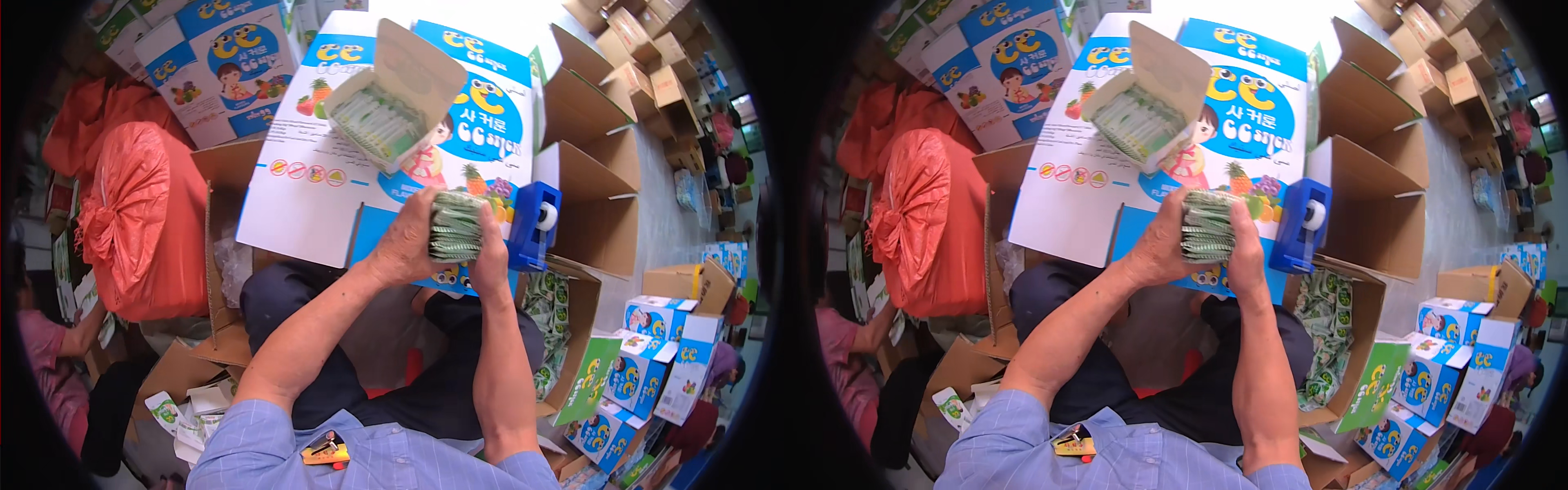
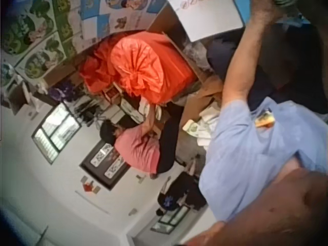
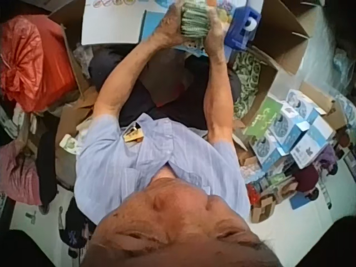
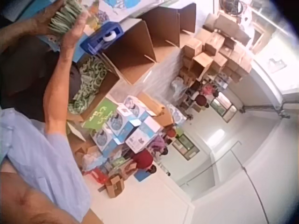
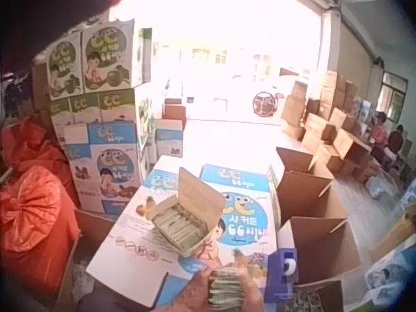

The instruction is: Packing small packaged items into cardboard boxes manually.

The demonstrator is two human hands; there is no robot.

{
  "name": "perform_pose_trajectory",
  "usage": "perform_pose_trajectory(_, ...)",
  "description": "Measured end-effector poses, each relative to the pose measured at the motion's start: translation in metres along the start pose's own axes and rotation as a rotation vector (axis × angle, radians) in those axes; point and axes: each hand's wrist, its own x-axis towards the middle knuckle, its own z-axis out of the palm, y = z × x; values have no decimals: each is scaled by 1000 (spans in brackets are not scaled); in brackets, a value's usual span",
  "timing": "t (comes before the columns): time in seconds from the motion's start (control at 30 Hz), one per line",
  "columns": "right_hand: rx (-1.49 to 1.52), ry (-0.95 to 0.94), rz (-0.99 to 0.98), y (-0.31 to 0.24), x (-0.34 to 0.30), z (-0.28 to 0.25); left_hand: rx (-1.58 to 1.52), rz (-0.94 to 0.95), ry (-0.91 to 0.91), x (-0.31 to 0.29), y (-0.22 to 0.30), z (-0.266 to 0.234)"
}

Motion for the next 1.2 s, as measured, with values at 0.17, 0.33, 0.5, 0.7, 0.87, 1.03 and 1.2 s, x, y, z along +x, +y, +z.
perform_pose_trajectory(0.17,46,-72,32,-8,-2,4,-87,73,54,1,-1,10)
perform_pose_trajectory(0.33,57,-140,-1,-7,-1,7,-81,9,134,-4,7,8)
perform_pose_trajectory(0.5,150,-273,114,-26,-4,24,-77,-35,175,3,35,-20)
perform_pose_trajectory(0.7,-22,-81,-28,-61,54,52,-223,-153,207,34,74,-126)
perform_pose_trajectory(0.87,-358,147,-178,-38,105,63,-23,-433,17,118,63,-195)
perform_pose_trajectory(1.03,-407,21,-223,-29,122,63,381,-725,-240,174,43,-188)
perform_pose_trajectory(1.2,-335,-136,-121,-30,121,56,484,-874,-364,194,45,-164)
